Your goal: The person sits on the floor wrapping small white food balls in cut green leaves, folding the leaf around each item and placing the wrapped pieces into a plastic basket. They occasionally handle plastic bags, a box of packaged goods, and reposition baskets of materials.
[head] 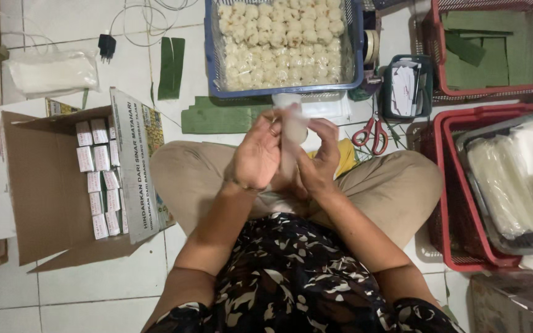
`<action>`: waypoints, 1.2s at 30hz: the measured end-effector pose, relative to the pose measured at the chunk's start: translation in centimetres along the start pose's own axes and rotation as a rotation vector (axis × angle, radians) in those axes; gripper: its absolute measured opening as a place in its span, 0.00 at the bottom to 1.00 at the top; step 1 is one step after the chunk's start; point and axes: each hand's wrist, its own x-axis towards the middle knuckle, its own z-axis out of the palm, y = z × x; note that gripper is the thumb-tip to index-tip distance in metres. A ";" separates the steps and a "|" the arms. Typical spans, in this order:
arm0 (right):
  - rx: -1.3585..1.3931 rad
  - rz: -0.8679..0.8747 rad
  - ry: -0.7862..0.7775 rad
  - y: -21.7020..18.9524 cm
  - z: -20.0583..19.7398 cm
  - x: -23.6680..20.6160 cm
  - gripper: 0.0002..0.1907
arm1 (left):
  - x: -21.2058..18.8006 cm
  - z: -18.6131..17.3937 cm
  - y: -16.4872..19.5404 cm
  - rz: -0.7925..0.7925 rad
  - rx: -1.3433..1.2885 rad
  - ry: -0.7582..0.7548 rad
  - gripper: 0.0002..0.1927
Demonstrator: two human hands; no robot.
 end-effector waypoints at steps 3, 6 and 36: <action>0.024 -0.082 -0.009 -2.3 1.1 0.4 0.20 | -0.5 2.0 -0.7 0.196 0.275 0.054 0.33; 0.009 -0.166 -0.098 -4.3 1.8 0.3 0.16 | -0.6 2.0 -1.5 0.217 0.013 -0.052 0.40; -0.449 -0.007 -0.179 -3.3 0.5 0.9 0.25 | 0.1 -5.2 -4.9 0.223 0.356 0.287 0.28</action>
